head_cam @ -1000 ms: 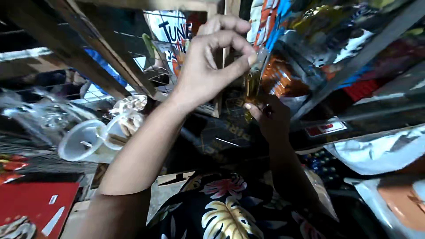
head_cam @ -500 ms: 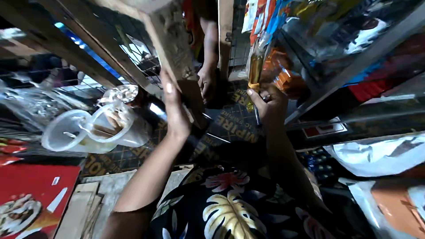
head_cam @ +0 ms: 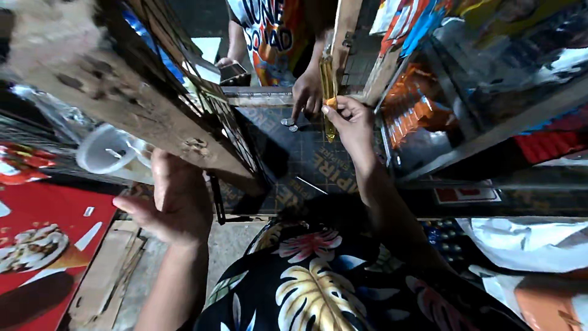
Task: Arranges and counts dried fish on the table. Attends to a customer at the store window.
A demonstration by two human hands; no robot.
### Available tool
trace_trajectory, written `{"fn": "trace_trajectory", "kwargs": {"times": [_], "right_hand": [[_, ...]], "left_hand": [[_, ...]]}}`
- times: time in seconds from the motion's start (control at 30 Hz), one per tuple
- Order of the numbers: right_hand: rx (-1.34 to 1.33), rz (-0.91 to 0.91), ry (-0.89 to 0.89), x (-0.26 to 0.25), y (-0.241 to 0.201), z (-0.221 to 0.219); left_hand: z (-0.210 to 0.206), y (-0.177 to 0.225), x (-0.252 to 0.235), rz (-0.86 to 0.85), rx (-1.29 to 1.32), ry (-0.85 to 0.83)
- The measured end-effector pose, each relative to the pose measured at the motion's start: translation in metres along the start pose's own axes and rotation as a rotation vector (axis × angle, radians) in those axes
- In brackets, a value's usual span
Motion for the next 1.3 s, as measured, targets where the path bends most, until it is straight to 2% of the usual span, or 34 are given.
{"fn": "trace_trajectory", "kwargs": {"times": [0.17, 0.37, 0.57, 0.73, 1.3], "right_hand": [[0.053, -0.013, -0.023, -0.003, 0.001, -0.003], [0.136, 0.066, 0.039, 0.002, 0.016, -0.001], [0.117, 0.051, 0.075, 0.003, 0.023, -0.001], [0.062, 0.095, 0.084, 0.005, 0.026, -0.002], [0.050, 0.138, 0.053, 0.011, 0.027, -0.005]], "left_hand": [[0.021, -0.018, 0.021, -0.081, -0.089, 0.191], [0.025, -0.075, 0.066, 0.014, -0.231, 0.289], [0.020, -0.131, 0.092, 0.210, -0.331, 0.458], [0.012, -0.140, 0.092, 0.114, -0.527, 0.478], [0.009, -0.138, 0.092, 0.093, -0.647, 0.476]]}}
Point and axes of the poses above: each hand's wrist, its own x-axis away from the middle knuckle, its own z-axis out of the back of the hand, y = z × x, the point moved 2 cm from there along -x, towards the middle knuckle, and after that the axes turned 9 degrees about z, right-handed, at the moved point
